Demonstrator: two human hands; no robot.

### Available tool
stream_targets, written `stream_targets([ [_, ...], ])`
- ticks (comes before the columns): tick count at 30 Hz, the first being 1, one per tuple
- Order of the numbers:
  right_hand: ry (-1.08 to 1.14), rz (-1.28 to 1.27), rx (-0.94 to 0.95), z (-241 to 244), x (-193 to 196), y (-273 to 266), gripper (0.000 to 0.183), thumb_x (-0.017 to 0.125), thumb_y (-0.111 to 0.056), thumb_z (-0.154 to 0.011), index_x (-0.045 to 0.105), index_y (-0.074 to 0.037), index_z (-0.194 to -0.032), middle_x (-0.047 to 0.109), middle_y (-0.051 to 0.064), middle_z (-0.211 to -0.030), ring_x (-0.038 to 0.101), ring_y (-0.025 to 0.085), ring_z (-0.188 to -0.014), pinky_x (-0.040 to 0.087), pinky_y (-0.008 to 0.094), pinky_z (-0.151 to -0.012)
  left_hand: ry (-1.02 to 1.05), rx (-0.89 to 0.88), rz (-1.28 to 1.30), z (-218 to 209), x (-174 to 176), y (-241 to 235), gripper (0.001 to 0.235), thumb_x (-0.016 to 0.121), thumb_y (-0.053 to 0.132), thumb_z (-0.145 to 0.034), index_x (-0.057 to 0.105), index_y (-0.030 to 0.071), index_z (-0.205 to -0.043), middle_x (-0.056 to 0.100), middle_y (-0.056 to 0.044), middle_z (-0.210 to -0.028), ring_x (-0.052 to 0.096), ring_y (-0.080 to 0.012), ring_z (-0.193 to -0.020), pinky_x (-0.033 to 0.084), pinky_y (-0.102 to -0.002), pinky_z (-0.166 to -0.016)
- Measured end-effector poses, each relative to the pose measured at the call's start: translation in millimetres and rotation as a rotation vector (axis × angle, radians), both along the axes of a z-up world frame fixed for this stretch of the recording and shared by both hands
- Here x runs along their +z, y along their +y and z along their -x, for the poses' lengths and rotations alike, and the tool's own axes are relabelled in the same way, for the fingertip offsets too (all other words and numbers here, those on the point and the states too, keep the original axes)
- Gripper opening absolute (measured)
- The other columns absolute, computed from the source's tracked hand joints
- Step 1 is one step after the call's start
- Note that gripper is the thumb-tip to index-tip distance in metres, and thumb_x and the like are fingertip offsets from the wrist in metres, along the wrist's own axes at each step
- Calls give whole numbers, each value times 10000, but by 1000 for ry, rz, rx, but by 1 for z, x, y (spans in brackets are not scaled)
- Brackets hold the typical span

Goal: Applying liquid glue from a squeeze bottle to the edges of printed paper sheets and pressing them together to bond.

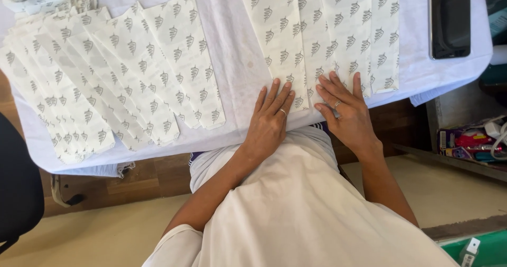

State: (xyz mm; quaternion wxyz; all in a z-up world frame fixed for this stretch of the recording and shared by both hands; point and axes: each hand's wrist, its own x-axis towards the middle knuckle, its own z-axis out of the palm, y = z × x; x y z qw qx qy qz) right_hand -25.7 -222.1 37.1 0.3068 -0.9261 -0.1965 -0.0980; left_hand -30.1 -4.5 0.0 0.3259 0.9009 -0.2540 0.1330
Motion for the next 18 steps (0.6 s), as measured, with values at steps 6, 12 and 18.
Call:
stream_targets([
  [6, -56, 6, 21, -1, -5, -2, 419, 759, -96, -983, 671, -9, -1384, 616, 185, -1478, 486, 337, -1447, 60, 509, -1305, -17, 29, 68, 1, 5, 5, 405, 469, 28, -1051, 551, 25, -1448, 477, -168, -1566, 366, -379, -1504, 271, -554, -1244],
  [12, -96, -41, 103, 0, -10, 23, 396, 721, -112, -989, 678, -63, -1380, 614, 156, -1475, 492, 320, -1436, 112, 509, -1301, -167, 390, -156, -16, -6, 88, 481, 433, -58, -1000, 535, -3, -1467, 470, -238, -1544, 374, -422, -1471, 269, -556, -1217],
  [18, -104, 20, 123, -1, -19, 28, 374, 670, -130, -1020, 671, -80, -1391, 605, 124, -1495, 483, 294, -1450, 114, 491, -1302, -157, 456, -250, -23, -9, 74, 540, 434, -124, -965, 442, -83, -1503, 377, -327, -1568, 345, -491, -1467, 308, -582, -1190],
])
